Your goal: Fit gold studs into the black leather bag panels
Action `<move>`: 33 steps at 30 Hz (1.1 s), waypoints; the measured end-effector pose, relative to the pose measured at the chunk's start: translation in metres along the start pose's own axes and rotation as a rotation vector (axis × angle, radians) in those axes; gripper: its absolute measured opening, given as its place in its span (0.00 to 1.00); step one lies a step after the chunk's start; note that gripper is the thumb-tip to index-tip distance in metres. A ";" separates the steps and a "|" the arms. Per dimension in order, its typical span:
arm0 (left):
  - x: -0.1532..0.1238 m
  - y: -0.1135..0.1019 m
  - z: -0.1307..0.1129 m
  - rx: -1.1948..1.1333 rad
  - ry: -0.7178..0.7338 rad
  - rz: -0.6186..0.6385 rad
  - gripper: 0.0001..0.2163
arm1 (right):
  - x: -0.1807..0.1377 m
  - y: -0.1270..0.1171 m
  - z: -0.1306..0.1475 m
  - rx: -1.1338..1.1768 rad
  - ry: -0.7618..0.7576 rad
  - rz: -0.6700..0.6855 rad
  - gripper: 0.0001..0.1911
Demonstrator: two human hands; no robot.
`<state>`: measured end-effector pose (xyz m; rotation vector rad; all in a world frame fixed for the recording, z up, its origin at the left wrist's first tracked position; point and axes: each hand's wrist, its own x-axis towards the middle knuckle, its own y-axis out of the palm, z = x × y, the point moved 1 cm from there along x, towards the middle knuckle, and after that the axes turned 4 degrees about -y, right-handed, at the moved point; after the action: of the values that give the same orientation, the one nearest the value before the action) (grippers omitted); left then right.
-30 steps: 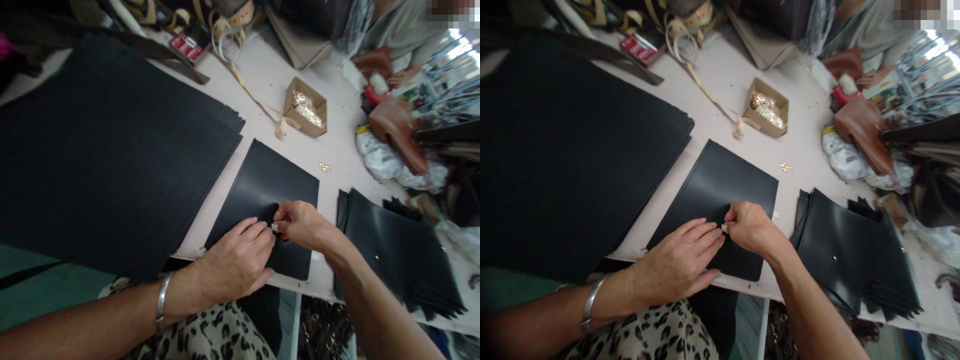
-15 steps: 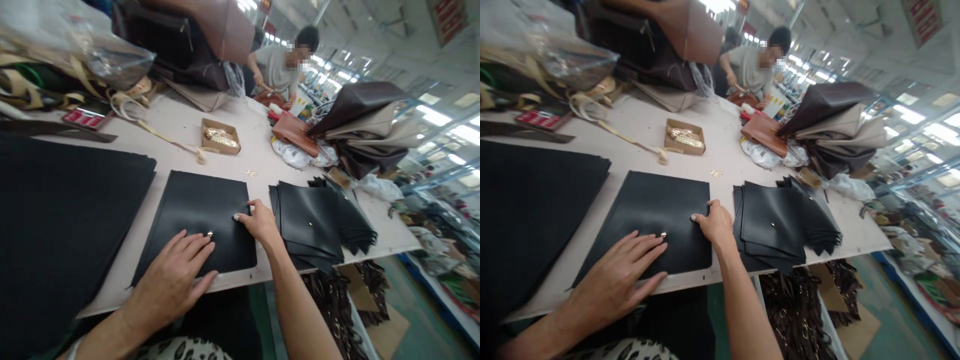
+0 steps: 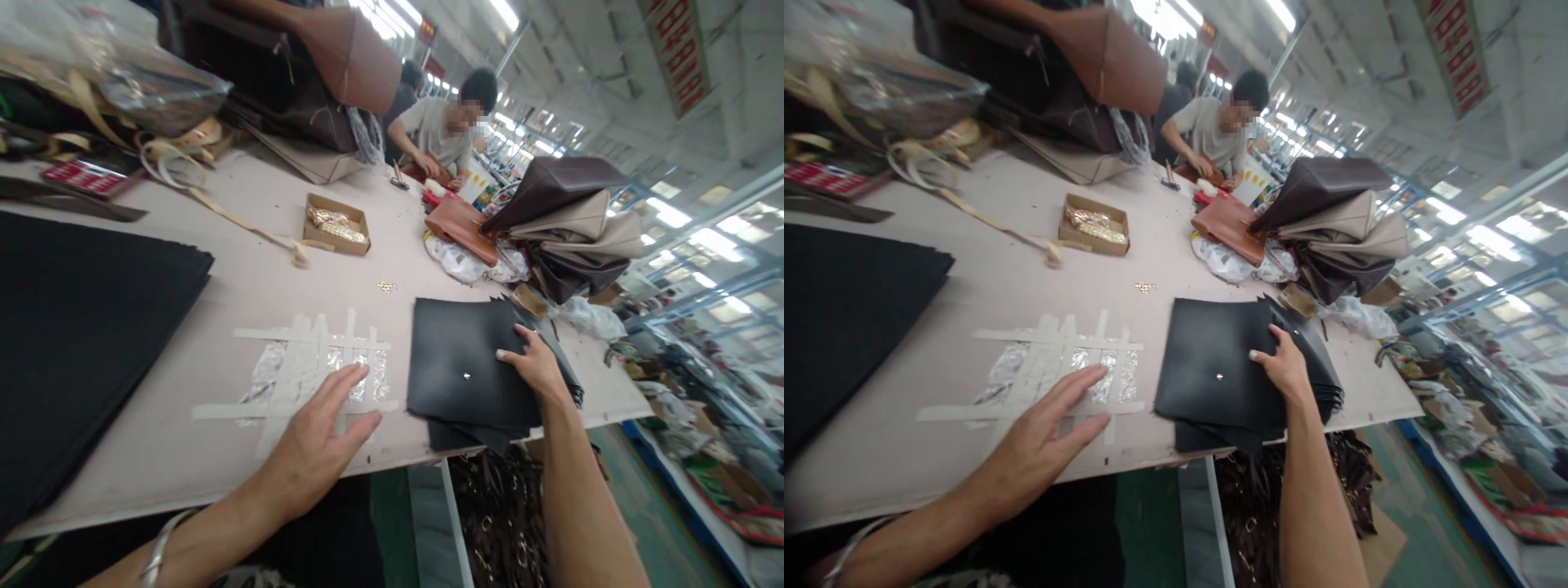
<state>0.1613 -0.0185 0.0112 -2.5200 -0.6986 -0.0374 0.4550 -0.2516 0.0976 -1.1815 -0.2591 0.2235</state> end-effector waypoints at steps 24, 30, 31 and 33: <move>0.041 0.095 -0.030 -0.302 -0.210 0.191 0.26 | 0.000 0.053 -0.065 -0.320 0.130 0.110 0.23; 0.043 0.101 -0.042 -0.263 -0.244 0.327 0.33 | -0.006 0.051 -0.072 -0.301 0.162 0.079 0.26; 0.043 0.102 -0.044 -0.265 -0.237 0.330 0.32 | -0.008 0.050 -0.073 -0.289 0.159 0.081 0.26; 0.044 0.103 -0.046 -0.278 -0.206 0.290 0.30 | -0.015 0.048 -0.078 -0.269 0.168 0.075 0.26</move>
<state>0.2543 -0.0958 0.0093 -2.8985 -0.4198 0.2464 0.4636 -0.3074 0.0238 -1.4695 -0.0990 0.1564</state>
